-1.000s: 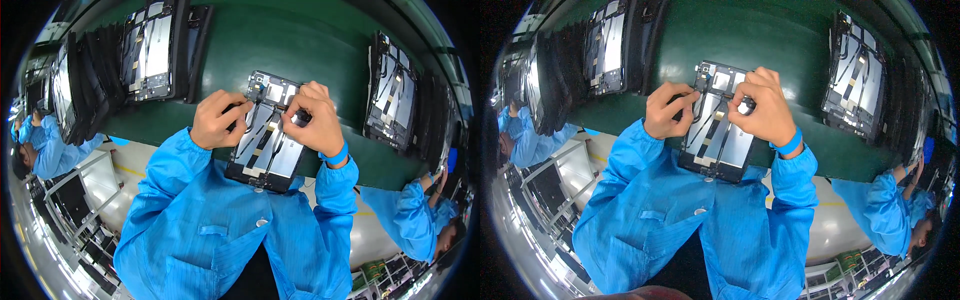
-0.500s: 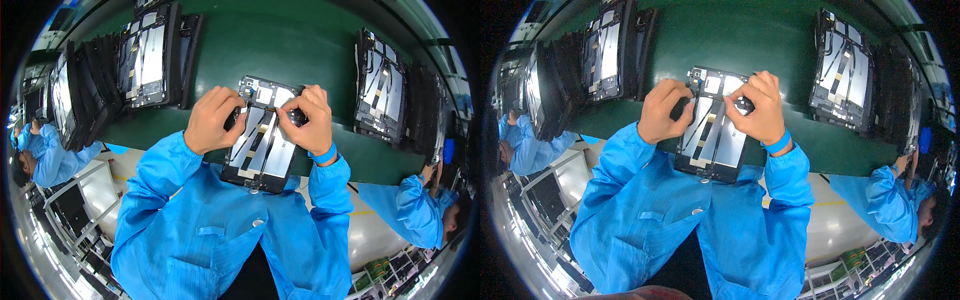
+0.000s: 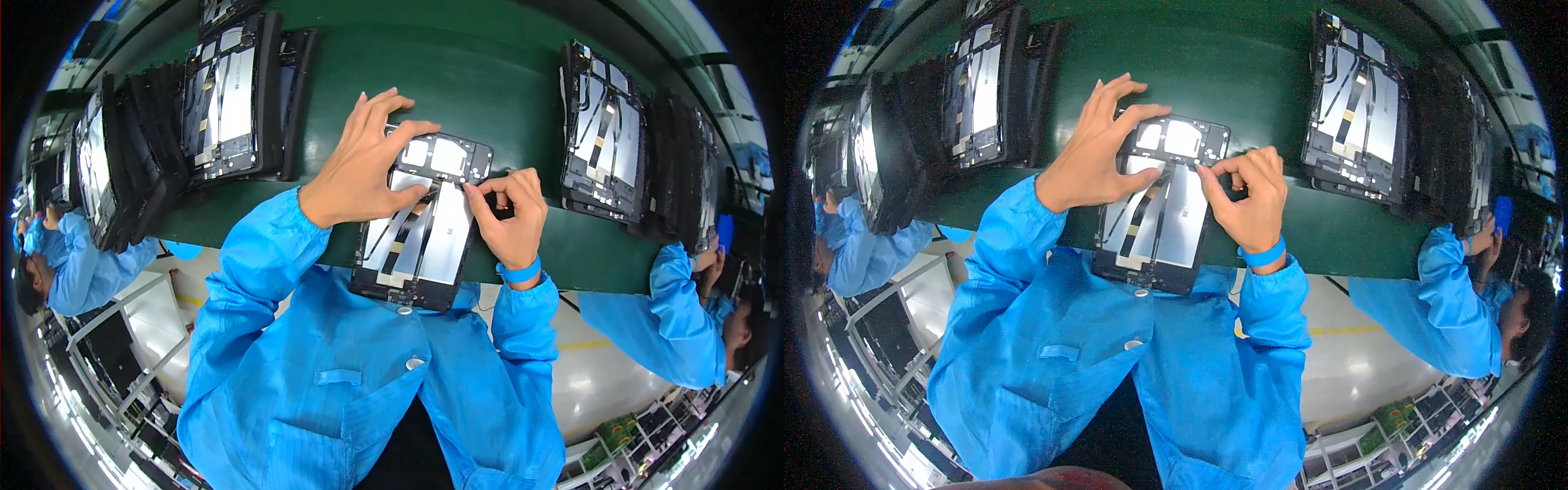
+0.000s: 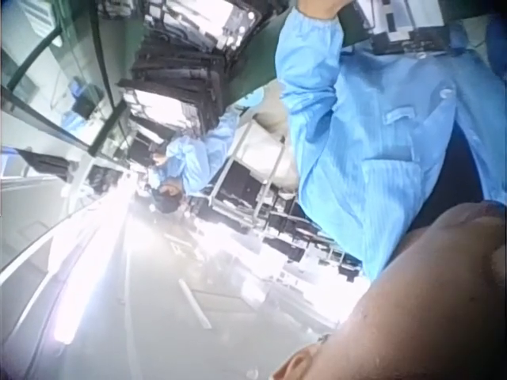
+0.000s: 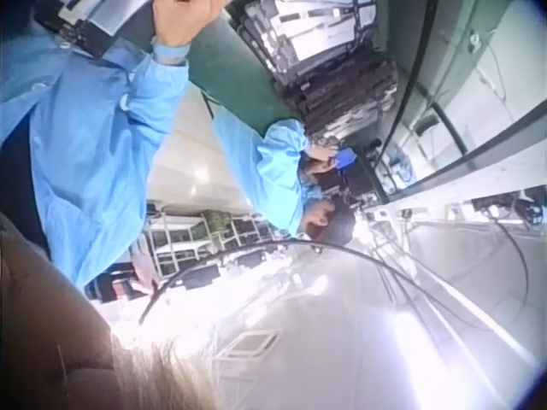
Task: The person assembles electronic tablets on a conveyor belt by connecting internal ribbon cables and pressing down adhesive strips by hand.
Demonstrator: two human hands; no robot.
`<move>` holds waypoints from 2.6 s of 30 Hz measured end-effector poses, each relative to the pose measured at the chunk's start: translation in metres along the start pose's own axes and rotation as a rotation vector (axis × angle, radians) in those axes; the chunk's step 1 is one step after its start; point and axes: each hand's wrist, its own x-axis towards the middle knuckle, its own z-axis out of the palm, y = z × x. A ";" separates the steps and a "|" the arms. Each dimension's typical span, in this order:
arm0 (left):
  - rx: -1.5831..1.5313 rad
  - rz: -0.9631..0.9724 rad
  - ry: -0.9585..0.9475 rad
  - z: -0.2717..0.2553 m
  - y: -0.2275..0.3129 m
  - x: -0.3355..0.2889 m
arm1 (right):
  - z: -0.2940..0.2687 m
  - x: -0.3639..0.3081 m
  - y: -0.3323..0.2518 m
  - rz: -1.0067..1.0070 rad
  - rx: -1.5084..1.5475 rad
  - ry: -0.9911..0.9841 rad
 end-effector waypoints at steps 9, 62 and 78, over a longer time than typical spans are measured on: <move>0.024 0.073 -0.113 0.014 0.019 0.004 | -0.005 -0.012 0.012 0.126 0.236 0.011; -0.017 0.606 0.003 0.036 0.026 0.021 | 0.005 0.034 0.013 0.343 0.521 -0.107; -0.042 0.560 0.026 0.036 0.014 0.010 | -0.023 0.026 0.023 0.487 0.710 -0.561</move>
